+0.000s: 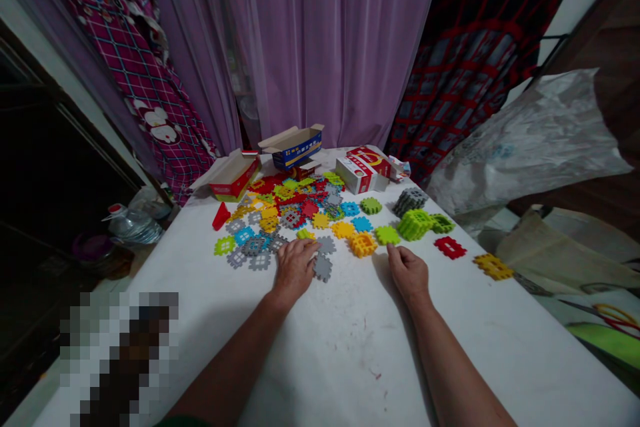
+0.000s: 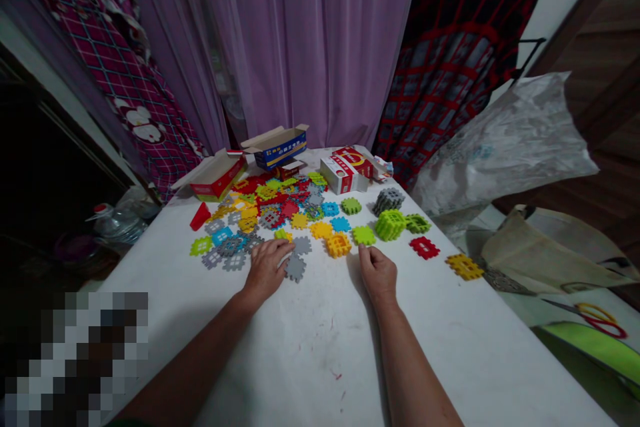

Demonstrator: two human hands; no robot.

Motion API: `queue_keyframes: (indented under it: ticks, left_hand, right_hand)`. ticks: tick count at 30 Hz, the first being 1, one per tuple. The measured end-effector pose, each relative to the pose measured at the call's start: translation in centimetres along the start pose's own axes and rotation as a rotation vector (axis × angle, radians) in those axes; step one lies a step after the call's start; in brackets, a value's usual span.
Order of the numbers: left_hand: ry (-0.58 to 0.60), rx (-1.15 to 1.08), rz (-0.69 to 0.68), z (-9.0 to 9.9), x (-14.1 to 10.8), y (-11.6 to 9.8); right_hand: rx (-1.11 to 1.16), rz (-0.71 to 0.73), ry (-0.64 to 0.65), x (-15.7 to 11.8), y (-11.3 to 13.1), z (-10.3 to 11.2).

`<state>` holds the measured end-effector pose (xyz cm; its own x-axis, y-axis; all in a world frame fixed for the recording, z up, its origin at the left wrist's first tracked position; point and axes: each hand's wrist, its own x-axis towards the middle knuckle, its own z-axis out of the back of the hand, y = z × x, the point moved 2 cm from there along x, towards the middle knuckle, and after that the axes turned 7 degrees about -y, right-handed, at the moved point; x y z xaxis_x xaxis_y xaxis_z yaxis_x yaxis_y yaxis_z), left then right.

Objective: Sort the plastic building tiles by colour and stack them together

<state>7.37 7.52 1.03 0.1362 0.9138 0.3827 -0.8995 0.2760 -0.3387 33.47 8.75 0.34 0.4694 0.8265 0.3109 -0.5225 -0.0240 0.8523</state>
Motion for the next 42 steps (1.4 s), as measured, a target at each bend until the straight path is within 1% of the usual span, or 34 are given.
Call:
queue_keyframes:
  ticks: [4,7,9,12,14,16,20,26,30,32,39,42]
  left_hand:
    - [0.066,-0.033,-0.108,-0.1,-0.5,0.0]
    - [0.126,-0.104,-0.167,0.1,-0.7,0.1]
    - [0.133,-0.165,-0.151,0.3,-0.6,0.3]
    - [0.106,-0.226,-0.033,0.2,-0.2,0.6]
    - [0.106,-0.225,0.029,0.0,0.0,0.7]
    - [0.09,-0.178,0.019,-0.1,0.0,0.6]
    - [0.028,-0.053,-0.06,0.2,-0.6,0.1]
    - [0.054,0.052,-0.019,0.9,-1.2,-0.2]
    - [0.103,0.058,-0.015,0.7,-1.1,0.0]
    - [0.108,0.048,-0.021,0.6,-1.0,0.0]
    - [0.074,0.003,-0.045,0.4,-1.2,0.2]
    - [0.036,-0.01,-0.031,0.5,-0.4,0.3]
  right_hand:
    - [0.013,0.002,0.004,0.0,-0.1,0.0]
    - [0.017,0.005,0.008,0.1,-0.1,-0.1]
    - [0.017,0.006,0.003,0.1,-0.1,-0.1]
    - [0.009,0.01,-0.005,0.1,0.0,-0.1]
    - [0.004,0.01,-0.005,0.1,0.1,-0.1]
    - [0.005,0.008,-0.01,0.1,0.1,0.0]
    - [0.012,0.005,-0.014,0.0,0.3,0.1]
    - [0.008,0.007,-0.006,0.1,0.3,0.1]
    - [0.012,0.013,-0.003,0.1,0.2,0.0]
    - [0.018,0.015,-0.007,0.1,0.1,-0.1]
    - [0.01,0.022,-0.014,0.0,-0.2,-0.1]
    - [0.015,0.012,-0.01,0.1,-0.3,-0.2]
